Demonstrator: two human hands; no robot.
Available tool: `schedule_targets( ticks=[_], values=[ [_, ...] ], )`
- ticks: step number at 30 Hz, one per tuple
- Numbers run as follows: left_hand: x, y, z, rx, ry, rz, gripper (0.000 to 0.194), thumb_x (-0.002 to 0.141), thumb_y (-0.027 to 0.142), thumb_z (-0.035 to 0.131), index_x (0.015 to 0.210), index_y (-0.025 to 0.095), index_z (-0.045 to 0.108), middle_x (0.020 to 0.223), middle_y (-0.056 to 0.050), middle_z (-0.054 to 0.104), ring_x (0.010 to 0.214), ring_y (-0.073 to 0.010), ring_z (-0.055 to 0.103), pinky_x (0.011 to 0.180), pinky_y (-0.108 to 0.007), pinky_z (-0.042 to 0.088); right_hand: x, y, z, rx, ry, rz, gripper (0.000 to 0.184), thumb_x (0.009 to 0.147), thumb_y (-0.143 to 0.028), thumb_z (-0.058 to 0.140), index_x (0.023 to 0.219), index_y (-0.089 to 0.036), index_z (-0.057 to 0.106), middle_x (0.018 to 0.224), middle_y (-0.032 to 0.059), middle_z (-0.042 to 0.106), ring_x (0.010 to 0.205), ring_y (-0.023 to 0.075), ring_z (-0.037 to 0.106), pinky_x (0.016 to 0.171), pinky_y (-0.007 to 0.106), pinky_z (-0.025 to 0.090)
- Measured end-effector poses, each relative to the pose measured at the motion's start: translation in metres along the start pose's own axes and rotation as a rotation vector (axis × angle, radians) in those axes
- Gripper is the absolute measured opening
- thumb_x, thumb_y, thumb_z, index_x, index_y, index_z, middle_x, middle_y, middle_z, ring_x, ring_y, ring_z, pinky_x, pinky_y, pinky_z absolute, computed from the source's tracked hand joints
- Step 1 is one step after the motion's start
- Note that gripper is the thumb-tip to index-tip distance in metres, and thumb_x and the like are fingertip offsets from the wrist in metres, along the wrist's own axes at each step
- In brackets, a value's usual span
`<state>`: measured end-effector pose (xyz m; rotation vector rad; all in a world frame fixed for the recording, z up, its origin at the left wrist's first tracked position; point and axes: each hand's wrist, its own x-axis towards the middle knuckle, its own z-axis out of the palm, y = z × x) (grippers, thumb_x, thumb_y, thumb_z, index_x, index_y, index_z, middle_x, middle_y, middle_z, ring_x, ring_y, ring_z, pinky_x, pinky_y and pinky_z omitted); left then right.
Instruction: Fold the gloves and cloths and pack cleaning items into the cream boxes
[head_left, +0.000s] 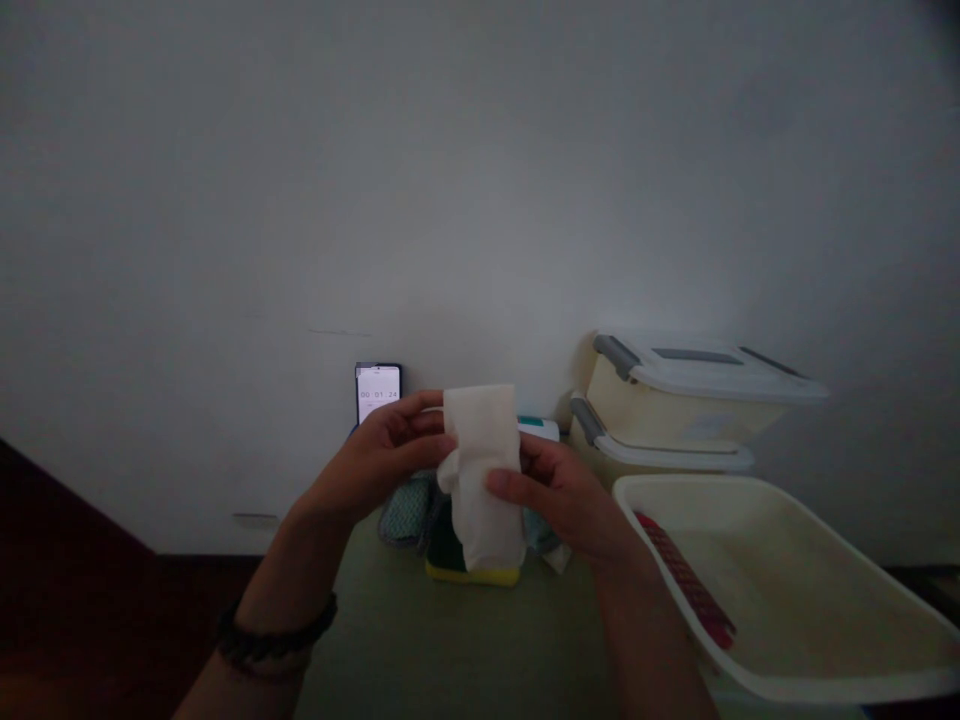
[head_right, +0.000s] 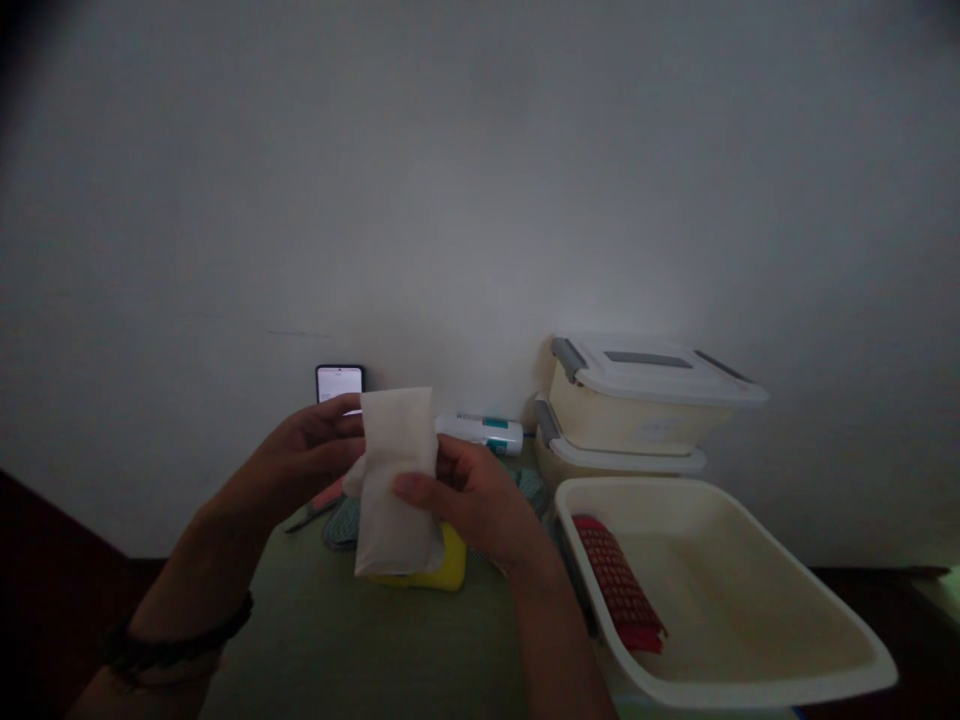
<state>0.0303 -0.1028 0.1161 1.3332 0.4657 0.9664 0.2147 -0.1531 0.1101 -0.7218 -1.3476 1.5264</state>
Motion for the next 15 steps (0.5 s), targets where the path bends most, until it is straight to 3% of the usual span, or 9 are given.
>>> schedule_targets(
  ticks=[5,11,15],
  values=[
    [0.002,0.002,0.004,0.126,0.072,0.062,0.038,0.068,0.009,0.07,0.102,0.014,0.056,0.096,-0.008,0.07,0.085,-0.0174,0.066,0.074,-0.026,0.052,0.001,0.001,0.0,-0.162,0.007,-0.001,0.023,0.076,-0.032,0.064,0.096,-0.02,0.064,0.091,0.0019,0.069,0.081,0.0141,0.064,0.07,0.024,0.051],
    [0.003,0.003,0.011,0.194,0.091,0.117,0.032,0.069,0.013,0.07,0.098,0.015,0.056,0.088,-0.004,0.07,0.077,-0.0146,0.065,0.066,-0.023,0.051,0.004,0.001,0.0,-0.327,0.102,-0.045,0.026,0.081,-0.038,0.057,0.095,-0.018,0.064,0.088,0.0028,0.069,0.077,0.0148,0.063,0.067,0.025,0.05],
    [0.004,0.0,0.013,0.23,0.2,0.161,0.027,0.065,0.013,0.072,0.088,0.015,0.058,0.083,-0.002,0.068,0.076,-0.0132,0.064,0.066,-0.022,0.052,0.003,0.001,-0.001,-0.384,0.156,-0.034,0.027,0.08,-0.04,0.058,0.092,-0.018,0.065,0.086,0.0032,0.069,0.075,0.0163,0.063,0.065,0.027,0.051]
  ],
)
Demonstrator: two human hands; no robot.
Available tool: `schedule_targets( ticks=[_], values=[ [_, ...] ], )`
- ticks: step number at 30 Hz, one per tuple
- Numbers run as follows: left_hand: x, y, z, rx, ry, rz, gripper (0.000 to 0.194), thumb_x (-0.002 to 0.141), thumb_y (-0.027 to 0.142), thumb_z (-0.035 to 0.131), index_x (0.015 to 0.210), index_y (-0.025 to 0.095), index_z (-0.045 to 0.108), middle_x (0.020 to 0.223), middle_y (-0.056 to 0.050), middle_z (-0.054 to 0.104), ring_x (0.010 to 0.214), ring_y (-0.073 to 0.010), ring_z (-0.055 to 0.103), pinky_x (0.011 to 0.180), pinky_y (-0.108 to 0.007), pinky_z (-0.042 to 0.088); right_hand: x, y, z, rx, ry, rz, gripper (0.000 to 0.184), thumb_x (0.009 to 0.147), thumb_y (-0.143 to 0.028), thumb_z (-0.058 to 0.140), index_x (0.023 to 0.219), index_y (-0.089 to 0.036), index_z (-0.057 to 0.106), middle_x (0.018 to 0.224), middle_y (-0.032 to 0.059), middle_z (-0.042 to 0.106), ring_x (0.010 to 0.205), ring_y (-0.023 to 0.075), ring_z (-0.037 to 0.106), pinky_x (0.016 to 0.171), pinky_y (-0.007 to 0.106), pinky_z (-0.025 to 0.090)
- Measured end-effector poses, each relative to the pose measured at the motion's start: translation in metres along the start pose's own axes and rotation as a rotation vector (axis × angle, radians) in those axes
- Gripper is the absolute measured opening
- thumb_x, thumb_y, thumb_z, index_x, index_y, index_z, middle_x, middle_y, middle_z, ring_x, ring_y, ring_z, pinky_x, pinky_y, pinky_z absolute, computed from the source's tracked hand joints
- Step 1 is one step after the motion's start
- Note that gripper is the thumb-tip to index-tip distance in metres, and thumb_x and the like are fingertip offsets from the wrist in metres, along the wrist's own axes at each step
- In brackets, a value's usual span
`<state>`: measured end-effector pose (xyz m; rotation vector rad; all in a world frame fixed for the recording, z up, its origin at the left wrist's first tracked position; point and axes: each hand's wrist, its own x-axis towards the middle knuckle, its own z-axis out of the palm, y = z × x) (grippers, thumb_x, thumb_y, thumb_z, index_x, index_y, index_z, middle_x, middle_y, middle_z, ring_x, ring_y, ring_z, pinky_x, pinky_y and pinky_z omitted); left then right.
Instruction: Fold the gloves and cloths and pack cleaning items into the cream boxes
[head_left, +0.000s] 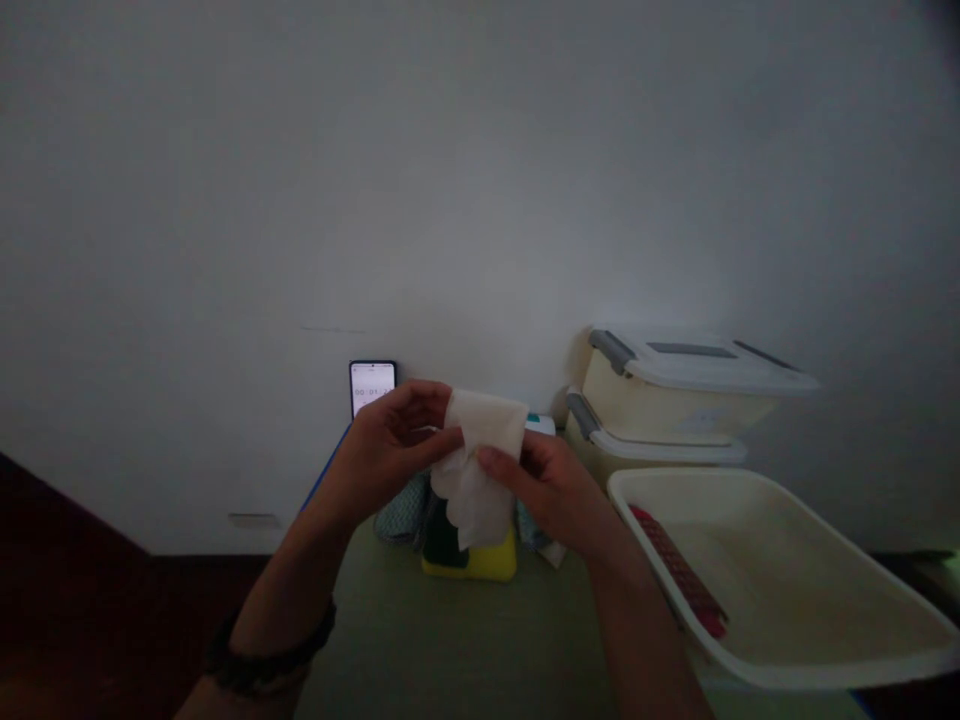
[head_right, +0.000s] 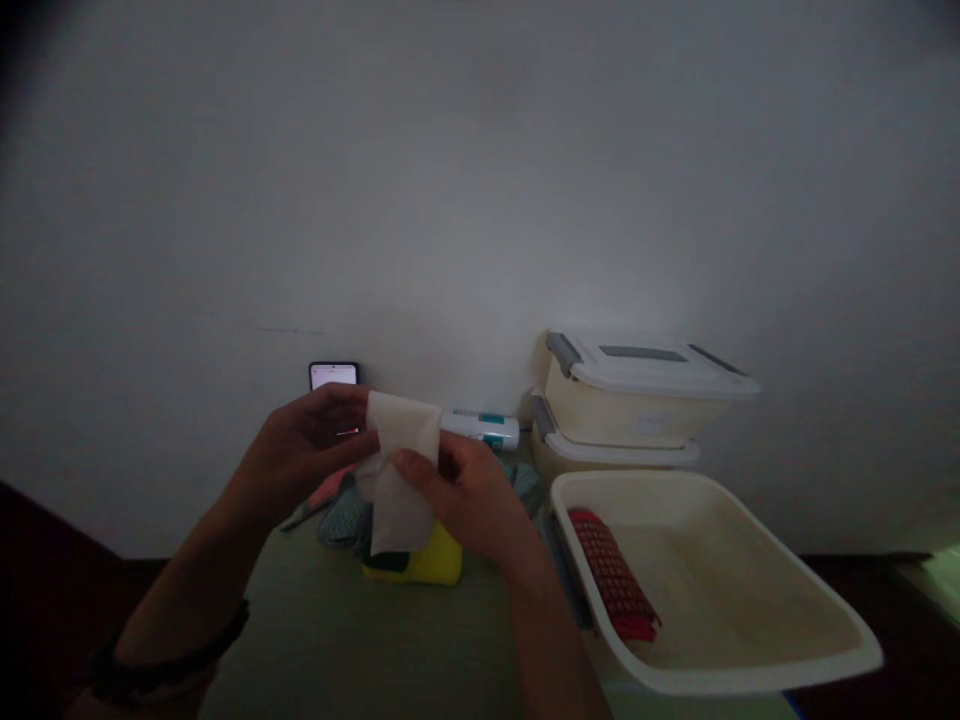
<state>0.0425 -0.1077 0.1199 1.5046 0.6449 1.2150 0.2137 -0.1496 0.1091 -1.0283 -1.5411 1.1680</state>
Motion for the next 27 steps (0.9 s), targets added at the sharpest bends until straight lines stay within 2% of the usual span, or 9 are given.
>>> schedule_targets(
  ticks=[2,7,10,13,15,19,23,27],
  values=[
    [0.0,0.0,0.002,0.024,0.041,0.026,0.024,0.064,0.013,0.073,0.084,0.015,0.059,0.082,-0.002,0.067,0.075,-0.0125,0.064,0.067,-0.021,0.052,-0.001,0.0,-0.001,-0.004,0.013,0.001,0.027,0.079,-0.041,0.058,0.091,-0.019,0.065,0.085,0.003,0.069,0.076,0.0167,0.063,0.065,0.027,0.051],
    [-0.001,0.003,0.004,0.005,0.049,0.033,0.02,0.064,0.011,0.073,0.079,0.015,0.06,0.077,0.0,0.066,0.071,-0.0105,0.062,0.065,-0.02,0.052,-0.005,-0.006,-0.001,0.077,0.046,-0.013,0.028,0.078,-0.039,0.06,0.099,-0.021,0.058,0.092,0.0028,0.067,0.083,0.0162,0.064,0.069,0.027,0.053],
    [-0.002,0.004,0.003,-0.012,0.046,0.05,0.02,0.064,0.01,0.073,0.079,0.015,0.06,0.077,0.0,0.065,0.072,-0.0106,0.062,0.064,-0.019,0.052,-0.008,-0.012,-0.001,0.082,0.197,-0.061,0.028,0.077,-0.037,0.063,0.096,-0.022,0.05,0.094,0.002,0.063,0.083,0.0144,0.062,0.065,0.024,0.052],
    [-0.003,0.006,0.002,-0.019,0.038,0.068,0.019,0.065,0.01,0.073,0.079,0.015,0.061,0.077,0.0,0.065,0.07,-0.0097,0.061,0.061,-0.018,0.052,-0.012,-0.017,0.0,0.006,0.29,-0.096,0.02,0.078,-0.036,0.062,0.086,-0.022,0.05,0.084,-0.0003,0.061,0.075,0.0123,0.061,0.06,0.022,0.05],
    [-0.004,0.006,0.003,-0.022,0.04,0.067,0.019,0.066,0.011,0.072,0.08,0.015,0.06,0.076,0.0,0.065,0.07,-0.0095,0.061,0.061,-0.018,0.052,-0.014,-0.02,0.0,-0.056,0.281,-0.112,0.016,0.079,-0.035,0.06,0.084,-0.02,0.056,0.086,0.0011,0.062,0.079,0.0137,0.061,0.066,0.025,0.051],
    [-0.005,0.006,0.005,-0.031,0.047,0.072,0.016,0.069,0.012,0.071,0.08,0.015,0.06,0.075,0.001,0.062,0.067,-0.008,0.059,0.059,-0.016,0.05,-0.014,-0.022,-0.003,-0.14,0.317,-0.206,0.011,0.078,-0.031,0.061,0.079,-0.02,0.064,0.107,0.0048,0.062,0.099,0.0186,0.058,0.088,0.034,0.045],
    [-0.006,0.004,0.008,-0.071,0.041,0.077,0.015,0.07,0.013,0.07,0.081,0.016,0.059,0.077,0.002,0.06,0.067,-0.0071,0.057,0.06,-0.016,0.049,-0.012,-0.018,-0.005,-0.091,0.342,-0.209,0.013,0.076,-0.032,0.064,0.07,-0.021,0.066,0.109,0.004,0.063,0.099,0.0189,0.059,0.09,0.037,0.044],
    [-0.006,0.006,0.012,-0.128,0.031,0.046,0.02,0.066,0.012,0.072,0.079,0.016,0.058,0.078,0.002,0.06,0.069,-0.0089,0.057,0.059,-0.018,0.049,-0.009,-0.016,-0.001,-0.113,0.366,-0.205,0.01,0.072,-0.032,0.067,0.07,-0.022,0.069,0.109,0.0036,0.063,0.1,0.019,0.059,0.09,0.036,0.044]
  ],
)
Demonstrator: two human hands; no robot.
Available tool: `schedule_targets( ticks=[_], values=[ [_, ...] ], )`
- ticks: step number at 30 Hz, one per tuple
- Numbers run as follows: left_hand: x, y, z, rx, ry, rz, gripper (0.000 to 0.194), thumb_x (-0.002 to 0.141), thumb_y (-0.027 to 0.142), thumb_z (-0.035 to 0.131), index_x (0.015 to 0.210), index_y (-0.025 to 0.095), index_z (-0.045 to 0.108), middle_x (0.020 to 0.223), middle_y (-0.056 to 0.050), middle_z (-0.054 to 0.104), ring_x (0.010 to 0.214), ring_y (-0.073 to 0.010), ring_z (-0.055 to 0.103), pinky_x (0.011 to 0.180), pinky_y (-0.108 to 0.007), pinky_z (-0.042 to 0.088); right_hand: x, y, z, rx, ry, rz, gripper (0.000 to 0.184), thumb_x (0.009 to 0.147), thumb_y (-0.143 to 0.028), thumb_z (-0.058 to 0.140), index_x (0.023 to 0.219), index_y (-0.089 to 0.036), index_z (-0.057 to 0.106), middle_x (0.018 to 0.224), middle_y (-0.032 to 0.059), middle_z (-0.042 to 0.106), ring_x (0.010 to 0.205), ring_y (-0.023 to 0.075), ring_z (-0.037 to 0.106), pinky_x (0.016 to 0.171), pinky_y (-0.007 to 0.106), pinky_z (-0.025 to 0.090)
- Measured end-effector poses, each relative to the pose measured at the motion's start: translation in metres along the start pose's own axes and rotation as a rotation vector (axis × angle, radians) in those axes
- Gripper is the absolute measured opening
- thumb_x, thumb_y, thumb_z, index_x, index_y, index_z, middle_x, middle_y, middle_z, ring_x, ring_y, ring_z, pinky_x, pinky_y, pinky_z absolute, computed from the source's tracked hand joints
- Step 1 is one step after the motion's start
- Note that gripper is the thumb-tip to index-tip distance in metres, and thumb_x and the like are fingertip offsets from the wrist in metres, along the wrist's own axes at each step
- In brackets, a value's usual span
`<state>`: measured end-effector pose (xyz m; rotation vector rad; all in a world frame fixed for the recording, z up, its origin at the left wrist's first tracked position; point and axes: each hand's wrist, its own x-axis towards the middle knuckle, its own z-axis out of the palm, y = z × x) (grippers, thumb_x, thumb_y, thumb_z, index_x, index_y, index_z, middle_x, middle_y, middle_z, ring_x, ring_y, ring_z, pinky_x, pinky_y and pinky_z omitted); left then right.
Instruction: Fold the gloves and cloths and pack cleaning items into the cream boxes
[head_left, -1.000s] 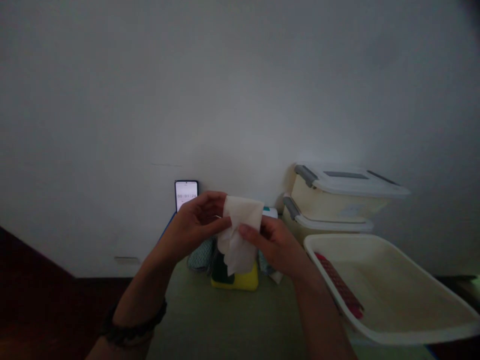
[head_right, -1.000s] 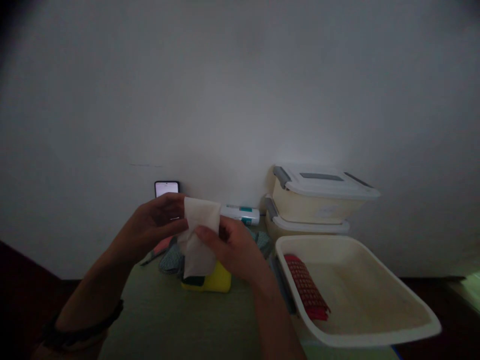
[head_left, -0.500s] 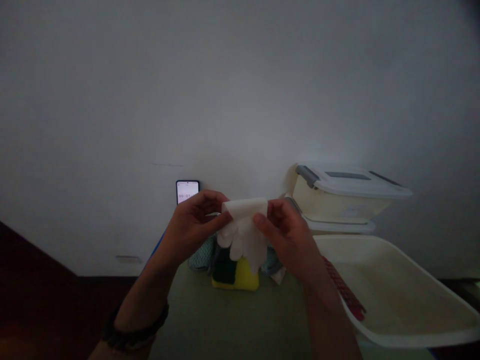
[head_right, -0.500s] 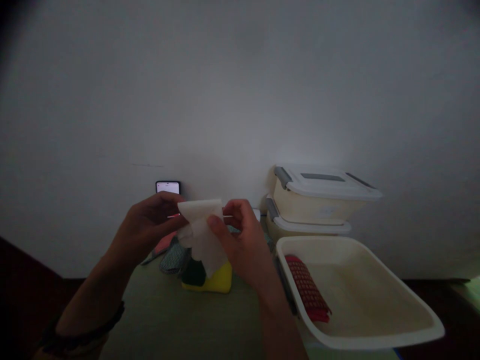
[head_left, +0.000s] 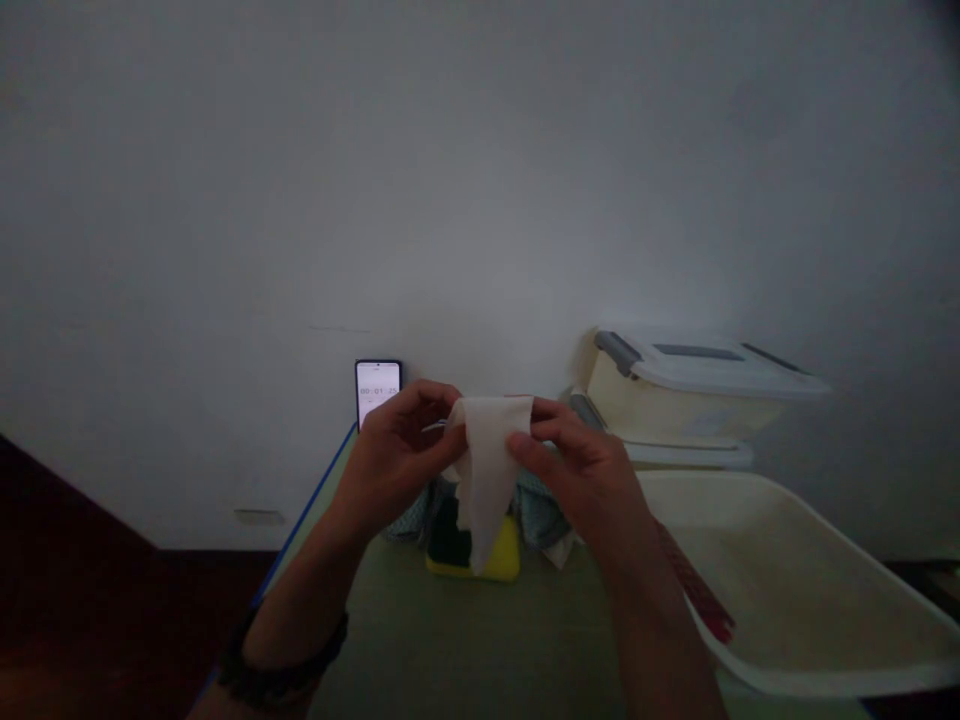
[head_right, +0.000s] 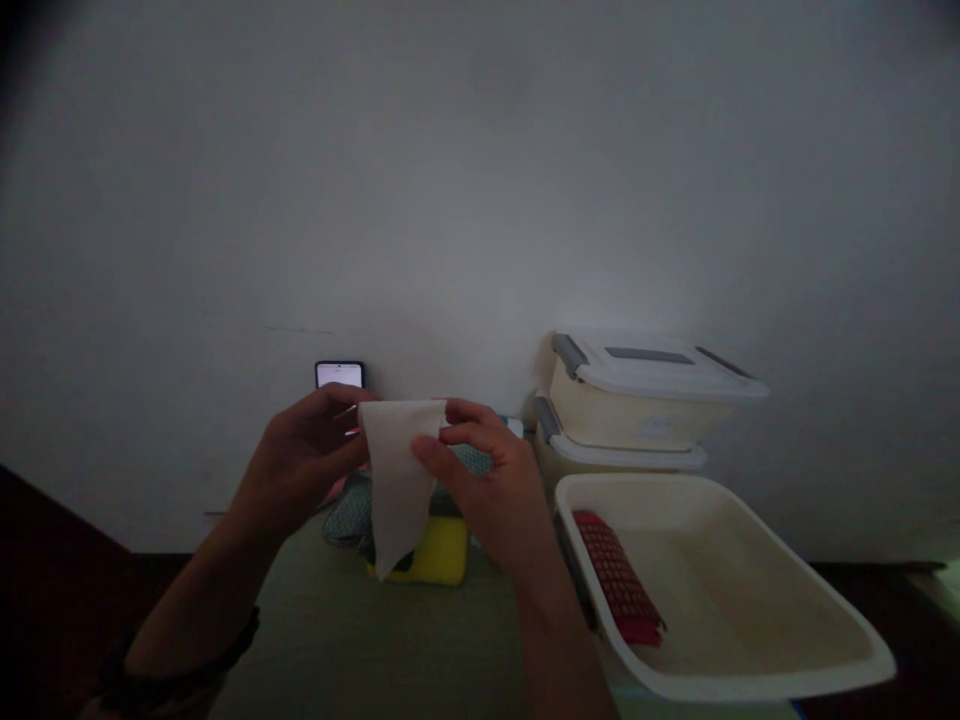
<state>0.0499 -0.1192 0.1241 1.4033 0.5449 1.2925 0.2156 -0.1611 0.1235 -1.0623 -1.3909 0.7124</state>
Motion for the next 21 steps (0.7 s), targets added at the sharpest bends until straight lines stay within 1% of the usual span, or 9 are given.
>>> schedule_targets(
  ticks=[3,7,9,11,14,16,18,21],
  values=[
    [0.0,0.003,0.002,-0.001,-0.037,-0.019,0.021,0.065,0.011,0.073,0.078,0.016,0.057,0.076,0.002,0.06,0.069,-0.0097,0.058,0.057,-0.018,0.049,0.0,-0.002,0.003,-0.036,-0.009,-0.018,0.007,0.073,-0.029,0.067,0.074,-0.023,0.07,0.104,0.0022,0.067,0.096,0.0173,0.061,0.088,0.033,0.045],
    [0.0,0.003,-0.001,0.005,-0.119,-0.057,0.013,0.072,0.014,0.067,0.08,0.016,0.056,0.073,0.002,0.06,0.064,-0.0082,0.056,0.055,-0.016,0.047,-0.001,-0.005,0.003,-0.136,0.018,-0.011,0.008,0.074,-0.029,0.066,0.075,-0.022,0.07,0.079,-0.0003,0.071,0.075,0.0144,0.063,0.071,0.027,0.049],
    [0.0,0.001,-0.004,-0.004,-0.136,-0.078,0.011,0.075,0.014,0.065,0.082,0.016,0.056,0.07,0.003,0.059,0.06,-0.0073,0.055,0.052,-0.015,0.045,-0.002,-0.006,0.004,-0.193,0.051,-0.023,0.009,0.073,-0.029,0.066,0.073,-0.021,0.07,0.075,-0.0007,0.071,0.069,0.014,0.063,0.065,0.025,0.049],
    [0.0,-0.001,-0.007,-0.031,-0.14,-0.094,0.012,0.075,0.015,0.063,0.084,0.017,0.057,0.069,0.003,0.059,0.058,-0.0076,0.054,0.052,-0.016,0.045,-0.003,-0.007,0.004,-0.236,0.07,-0.033,0.01,0.072,-0.03,0.067,0.072,-0.021,0.07,0.073,-0.0005,0.07,0.067,0.0142,0.062,0.062,0.025,0.048],
    [0.0,-0.002,-0.007,-0.043,-0.129,-0.105,0.014,0.074,0.019,0.064,0.087,0.018,0.058,0.073,0.002,0.06,0.062,-0.0096,0.056,0.055,-0.019,0.046,-0.003,-0.007,0.004,-0.282,0.086,-0.038,0.012,0.072,-0.032,0.066,0.07,-0.021,0.069,0.071,-0.0003,0.069,0.065,0.0147,0.062,0.062,0.026,0.048],
    [0.0,0.0,-0.005,0.016,-0.102,-0.111,0.017,0.072,0.021,0.067,0.086,0.018,0.058,0.073,0.002,0.06,0.061,-0.0099,0.057,0.054,-0.019,0.046,-0.003,-0.008,0.004,-0.303,0.079,-0.045,0.013,0.073,-0.033,0.066,0.07,-0.021,0.068,0.07,-0.0003,0.068,0.065,0.0148,0.061,0.062,0.026,0.047],
    [0.0,0.002,-0.003,0.076,-0.051,-0.114,0.019,0.07,0.022,0.07,0.083,0.018,0.058,0.068,0.002,0.06,0.056,-0.0093,0.056,0.051,-0.019,0.045,-0.003,-0.009,0.003,-0.31,0.035,-0.044,0.012,0.074,-0.032,0.064,0.07,-0.021,0.067,0.069,-0.0006,0.068,0.064,0.0145,0.061,0.06,0.026,0.047],
    [0.001,0.002,-0.001,0.078,0.015,-0.118,0.016,0.07,0.023,0.07,0.08,0.017,0.059,0.067,0.002,0.062,0.055,-0.0087,0.055,0.05,-0.018,0.045,-0.004,-0.011,0.001,-0.27,-0.061,-0.01,0.011,0.076,-0.031,0.063,0.071,-0.02,0.065,0.072,-0.0003,0.068,0.068,0.0145,0.062,0.062,0.026,0.048]
  ],
)
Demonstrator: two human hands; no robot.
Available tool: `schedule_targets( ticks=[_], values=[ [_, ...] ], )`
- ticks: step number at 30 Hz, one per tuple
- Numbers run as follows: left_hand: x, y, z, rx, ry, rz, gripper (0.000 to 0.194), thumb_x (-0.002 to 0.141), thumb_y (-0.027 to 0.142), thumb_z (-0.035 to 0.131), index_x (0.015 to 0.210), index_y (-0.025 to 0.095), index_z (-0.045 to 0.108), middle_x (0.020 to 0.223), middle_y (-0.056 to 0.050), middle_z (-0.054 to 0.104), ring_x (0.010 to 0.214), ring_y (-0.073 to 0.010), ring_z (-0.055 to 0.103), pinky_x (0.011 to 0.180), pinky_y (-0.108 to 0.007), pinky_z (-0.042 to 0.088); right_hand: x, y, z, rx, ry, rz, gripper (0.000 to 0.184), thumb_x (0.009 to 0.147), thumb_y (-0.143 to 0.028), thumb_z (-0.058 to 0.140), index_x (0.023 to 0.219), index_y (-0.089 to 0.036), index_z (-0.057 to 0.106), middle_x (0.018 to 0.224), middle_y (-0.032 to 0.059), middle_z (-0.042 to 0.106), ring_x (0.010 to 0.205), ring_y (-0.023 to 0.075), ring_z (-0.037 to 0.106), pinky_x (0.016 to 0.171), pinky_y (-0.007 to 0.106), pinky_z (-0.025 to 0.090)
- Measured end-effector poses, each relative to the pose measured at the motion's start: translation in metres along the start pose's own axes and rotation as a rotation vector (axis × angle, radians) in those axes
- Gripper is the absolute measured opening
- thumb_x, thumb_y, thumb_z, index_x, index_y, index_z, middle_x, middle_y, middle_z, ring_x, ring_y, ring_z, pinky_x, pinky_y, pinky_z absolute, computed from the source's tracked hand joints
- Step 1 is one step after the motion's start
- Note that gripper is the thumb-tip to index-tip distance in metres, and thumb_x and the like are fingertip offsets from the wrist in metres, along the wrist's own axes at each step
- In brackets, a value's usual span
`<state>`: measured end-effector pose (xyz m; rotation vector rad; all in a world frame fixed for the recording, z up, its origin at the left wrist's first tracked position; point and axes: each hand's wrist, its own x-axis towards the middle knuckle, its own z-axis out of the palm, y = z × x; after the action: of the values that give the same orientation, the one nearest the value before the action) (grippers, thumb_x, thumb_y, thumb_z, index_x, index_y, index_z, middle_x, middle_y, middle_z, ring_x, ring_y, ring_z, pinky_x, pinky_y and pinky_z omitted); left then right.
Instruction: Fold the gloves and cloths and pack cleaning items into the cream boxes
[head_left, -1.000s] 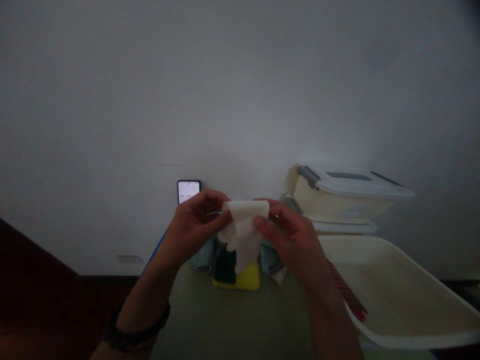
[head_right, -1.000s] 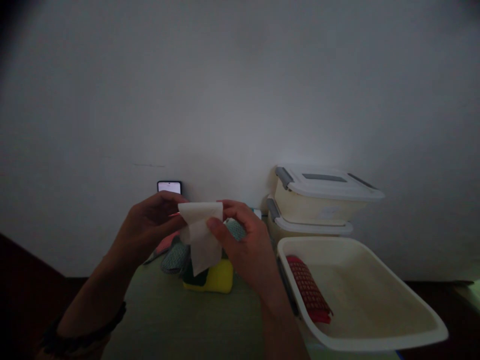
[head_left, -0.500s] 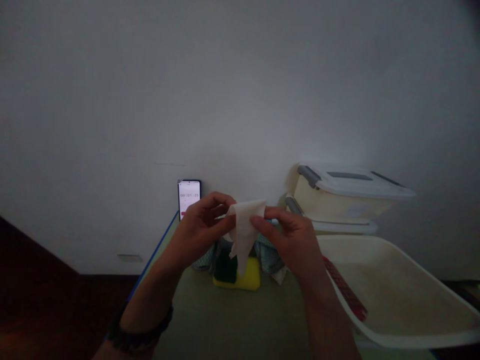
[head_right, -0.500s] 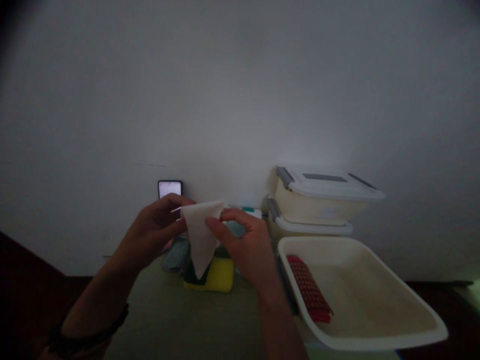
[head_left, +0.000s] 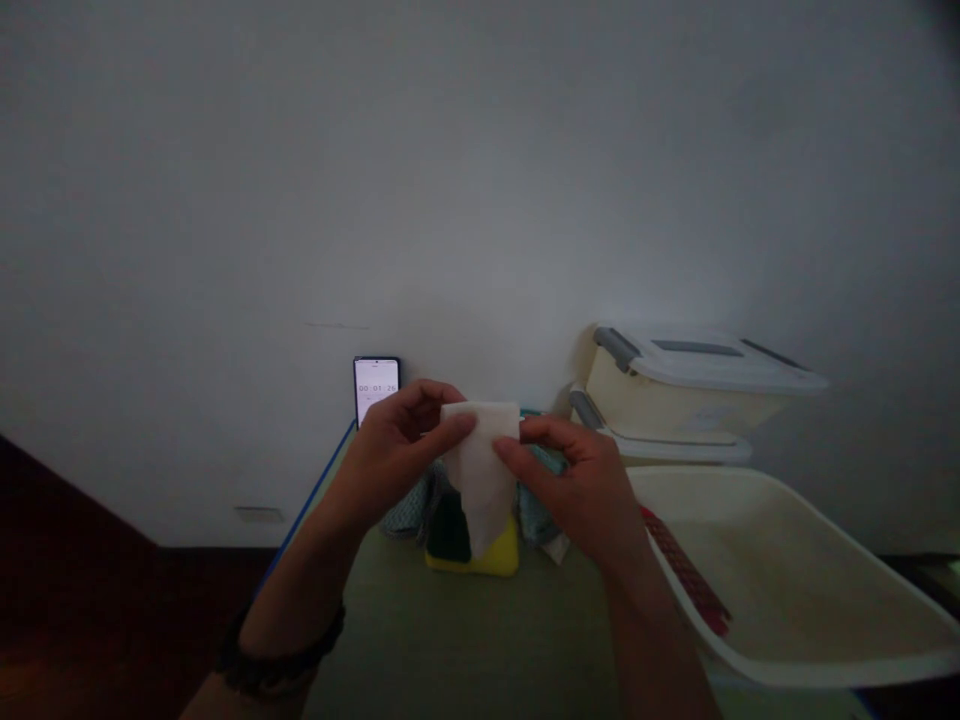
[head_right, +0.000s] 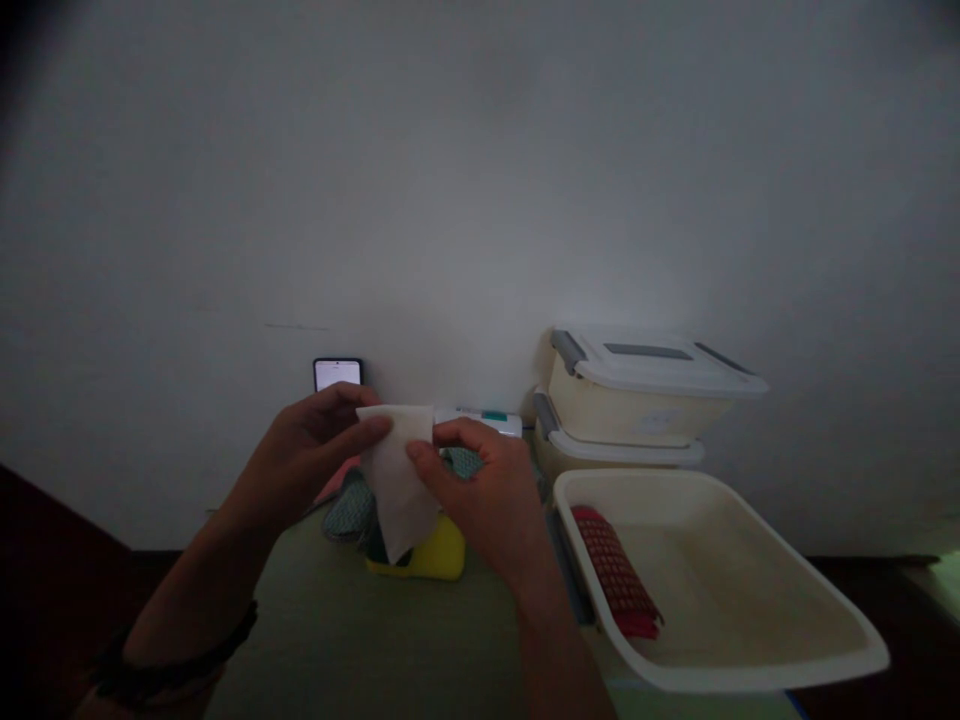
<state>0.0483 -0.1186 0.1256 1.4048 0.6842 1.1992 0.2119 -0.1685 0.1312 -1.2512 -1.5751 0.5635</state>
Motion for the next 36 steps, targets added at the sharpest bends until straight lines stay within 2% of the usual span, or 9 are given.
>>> schedule_targets(
  ticks=[5,8,11,14,18,23,27,31,36],
  values=[
    [0.002,-0.005,-0.003,-0.075,0.05,0.025,0.016,0.07,0.021,0.072,0.08,0.017,0.06,0.068,0.003,0.063,0.058,-0.0075,0.056,0.053,-0.017,0.045,0.002,0.008,0.002,0.33,-0.083,0.16,0.03,0.071,-0.031,0.068,0.093,-0.021,0.05,0.079,0.0004,0.068,0.075,0.0161,0.065,0.068,0.029,0.051],
    [0.002,-0.006,-0.004,-0.1,0.072,0.063,0.014,0.07,0.02,0.071,0.08,0.018,0.061,0.067,0.004,0.062,0.057,-0.0066,0.056,0.053,-0.016,0.044,0.003,0.019,0.004,0.472,-0.221,0.195,0.042,0.069,-0.031,0.07,0.104,-0.023,0.048,0.083,-0.0006,0.066,0.073,0.0147,0.065,0.065,0.029,0.052],
    [0.002,-0.005,-0.005,-0.104,0.095,0.085,0.013,0.071,0.02,0.071,0.08,0.018,0.061,0.066,0.004,0.063,0.056,-0.0061,0.055,0.052,-0.015,0.044,0.002,0.026,0.004,0.408,-0.403,0.194,0.029,0.072,-0.031,0.066,0.097,-0.021,0.058,0.088,0.002,0.066,0.074,0.016,0.065,0.067,0.031,0.052],
    [0.001,-0.002,-0.004,-0.059,0.121,0.083,0.014,0.07,0.021,0.072,0.079,0.017,0.062,0.066,0.003,0.063,0.056,-0.0068,0.056,0.051,-0.016,0.045,0.002,0.026,0.004,0.341,-0.474,0.138,0.019,0.076,-0.03,0.062,0.093,-0.021,0.062,0.092,0.0034,0.068,0.084,0.0188,0.064,0.077,0.036,0.051],
    [0.001,0.002,0.0,0.007,0.146,0.078,0.016,0.067,0.021,0.074,0.076,0.017,0.063,0.064,0.003,0.064,0.057,-0.0081,0.057,0.053,-0.017,0.047,0.002,0.019,0.002,0.328,-0.428,0.035,0.028,0.077,-0.03,0.063,0.104,-0.022,0.061,0.101,0.0036,0.066,0.094,0.0187,0.062,0.085,0.036,0.048],
    [0.001,0.004,0.003,0.08,0.162,0.097,0.015,0.063,0.021,0.076,0.072,0.016,0.064,0.066,0.002,0.065,0.059,-0.0094,0.059,0.055,-0.019,0.048,0.004,0.018,0.001,0.107,-0.176,-0.019,0.018,0.076,-0.036,0.063,0.086,-0.021,0.066,0.086,0.0034,0.065,0.08,0.0171,0.061,0.075,0.032,0.05],
    [0.001,0.001,-0.001,0.083,0.101,0.088,0.018,0.067,0.024,0.074,0.079,0.017,0.063,0.072,0.001,0.067,0.064,-0.0107,0.061,0.059,-0.02,0.05,0.005,0.02,0.002,0.269,-0.147,0.076,0.016,0.075,-0.033,0.064,0.086,-0.021,0.066,0.083,0.002,0.068,0.075,0.0159,0.063,0.071,0.03,0.051],
    [0.005,-0.007,-0.004,0.083,-0.047,-0.036,0.028,0.068,0.025,0.072,0.091,0.016,0.058,0.087,-0.004,0.069,0.076,-0.0153,0.064,0.065,-0.024,0.052,0.007,0.023,0.003,0.418,-0.105,0.139,0.019,0.073,-0.031,0.065,0.088,-0.02,0.064,0.081,0.0018,0.069,0.076,0.0152,0.064,0.07,0.028,0.052],
    [0.014,-0.029,-0.014,0.131,-0.1,-0.181,0.038,0.073,0.03,0.066,0.106,0.018,0.052,0.09,-0.007,0.066,0.071,-0.0167,0.065,0.059,-0.028,0.052,0.014,0.04,0.014,0.388,-0.086,0.217,0.035,0.073,-0.031,0.063,0.103,-0.021,0.048,0.062,-0.0057,0.063,0.055,0.011,0.058,0.054,0.023,0.047]
  ],
)
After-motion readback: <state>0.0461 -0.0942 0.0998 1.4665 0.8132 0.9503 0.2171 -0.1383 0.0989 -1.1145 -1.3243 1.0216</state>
